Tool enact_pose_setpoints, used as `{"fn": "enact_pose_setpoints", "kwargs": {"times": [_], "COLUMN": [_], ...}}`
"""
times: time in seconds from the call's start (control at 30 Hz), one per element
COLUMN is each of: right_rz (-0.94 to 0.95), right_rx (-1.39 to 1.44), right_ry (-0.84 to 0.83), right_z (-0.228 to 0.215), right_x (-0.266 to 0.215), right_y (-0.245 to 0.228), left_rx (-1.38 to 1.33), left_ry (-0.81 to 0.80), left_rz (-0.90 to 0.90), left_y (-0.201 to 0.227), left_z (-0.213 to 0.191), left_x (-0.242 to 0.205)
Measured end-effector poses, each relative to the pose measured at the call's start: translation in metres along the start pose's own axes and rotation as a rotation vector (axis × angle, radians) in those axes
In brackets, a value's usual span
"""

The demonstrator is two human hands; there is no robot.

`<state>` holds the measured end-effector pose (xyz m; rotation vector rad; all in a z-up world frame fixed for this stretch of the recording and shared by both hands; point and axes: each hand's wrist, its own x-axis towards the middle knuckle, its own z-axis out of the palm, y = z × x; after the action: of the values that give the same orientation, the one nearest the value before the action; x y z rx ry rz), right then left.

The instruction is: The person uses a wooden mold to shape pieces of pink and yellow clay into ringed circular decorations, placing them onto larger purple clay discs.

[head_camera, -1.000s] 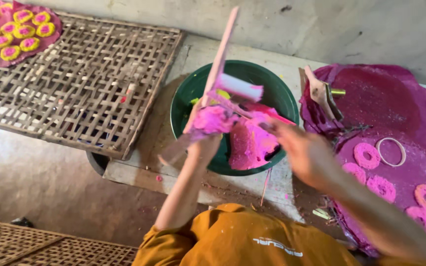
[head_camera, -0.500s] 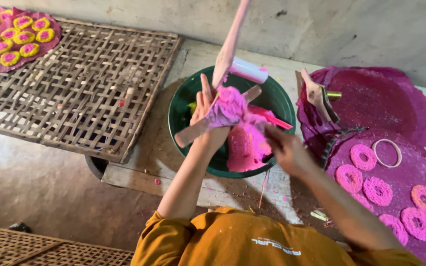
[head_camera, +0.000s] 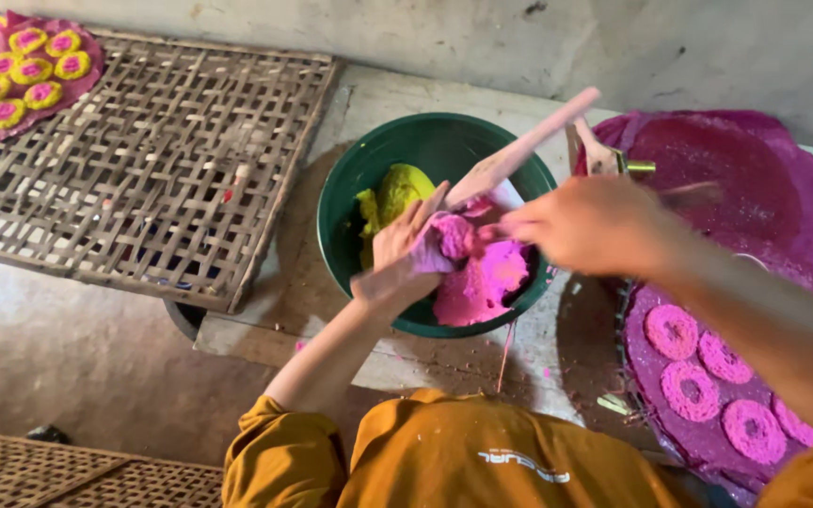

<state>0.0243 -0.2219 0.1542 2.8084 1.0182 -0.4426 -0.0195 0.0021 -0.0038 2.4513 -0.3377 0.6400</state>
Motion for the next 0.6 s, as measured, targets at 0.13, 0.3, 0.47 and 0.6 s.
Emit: {"fn": "enact_pose_setpoints", "kwargs": {"times": [0.13, 0.3, 0.47, 0.6], "right_rz": [-0.288, -0.400, -0.226, -0.315], "right_rx": [-0.493, -0.501, -0.400, -0.489], "right_ry": [0.220, 0.337, 0.256, 0.234], "right_z": [0.044, 0.012, -0.039, 0.027], "right_x": [0.002, -0.034, -0.055, -0.012], "right_y": [-0.046, -0.051, -0.041, -0.057], "left_rx": [-0.848, -0.753, -0.359, -0.422], "left_ry": [-0.218, -0.134, -0.058, -0.102], "left_rz": [-0.311, -0.205, -0.102, -0.119], "left_y": [-0.001, -0.031, -0.041, -0.011], "left_z": [0.028, 0.042, 0.027, 0.013], "left_x": [-0.020, -0.053, -0.030, -0.029]}}
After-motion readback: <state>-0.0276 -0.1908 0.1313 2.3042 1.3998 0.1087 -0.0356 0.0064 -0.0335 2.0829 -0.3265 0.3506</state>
